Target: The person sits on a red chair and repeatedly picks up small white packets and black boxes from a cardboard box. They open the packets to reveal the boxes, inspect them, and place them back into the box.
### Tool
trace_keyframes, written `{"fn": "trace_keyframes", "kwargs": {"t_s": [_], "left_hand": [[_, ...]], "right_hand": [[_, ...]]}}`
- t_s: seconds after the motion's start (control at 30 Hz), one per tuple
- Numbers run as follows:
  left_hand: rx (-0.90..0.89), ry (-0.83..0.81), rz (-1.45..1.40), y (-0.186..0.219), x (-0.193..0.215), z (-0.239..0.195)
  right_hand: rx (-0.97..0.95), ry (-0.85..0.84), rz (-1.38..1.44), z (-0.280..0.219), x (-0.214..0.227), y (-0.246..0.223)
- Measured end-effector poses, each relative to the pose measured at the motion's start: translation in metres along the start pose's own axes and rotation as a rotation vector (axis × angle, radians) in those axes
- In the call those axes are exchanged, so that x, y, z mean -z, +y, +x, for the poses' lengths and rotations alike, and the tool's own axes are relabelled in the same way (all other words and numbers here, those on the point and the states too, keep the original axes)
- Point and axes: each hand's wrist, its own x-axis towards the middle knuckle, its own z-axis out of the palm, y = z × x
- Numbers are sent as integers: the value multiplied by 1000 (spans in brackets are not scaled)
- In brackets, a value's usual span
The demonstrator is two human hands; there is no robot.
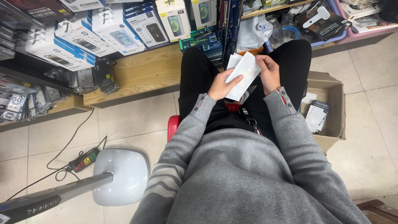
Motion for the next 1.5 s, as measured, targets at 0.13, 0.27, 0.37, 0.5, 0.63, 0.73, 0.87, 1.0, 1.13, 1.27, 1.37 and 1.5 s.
{"fn": "trace_keyframes", "kwargs": {"t_s": [0.13,0.27,0.37,0.5,0.63,0.73,0.87,1.0,1.13,1.27,1.37,1.5], "left_hand": [[-40,-12,-22,-2,0,2],[-59,-15,-33,0,3,1],[-77,-26,-36,1,2,1],[-78,-73,-27,5,4,0],[-89,-78,-8,7,6,-1],[-92,-47,-23,6,5,2],[-80,-14,-9,6,5,3],[-31,15,23,-2,3,4],[11,54,39,-17,6,9],[89,46,43,-29,8,13],[84,67,2,-15,6,8],[57,77,-28,-8,1,5]], "right_hand": [[-103,-28,81,-8,-4,-18],[-45,-46,12,-7,-4,-15],[-46,-13,41,-9,-6,-20],[-85,112,168,-3,1,-23],[-104,163,337,-2,13,-31],[-145,109,308,5,16,-18],[-124,64,276,2,10,-24],[-111,256,511,34,39,22],[-101,286,643,1,29,-51],[-154,248,689,8,34,-37],[-115,211,553,16,31,-13],[-75,204,465,14,26,-14]]}}
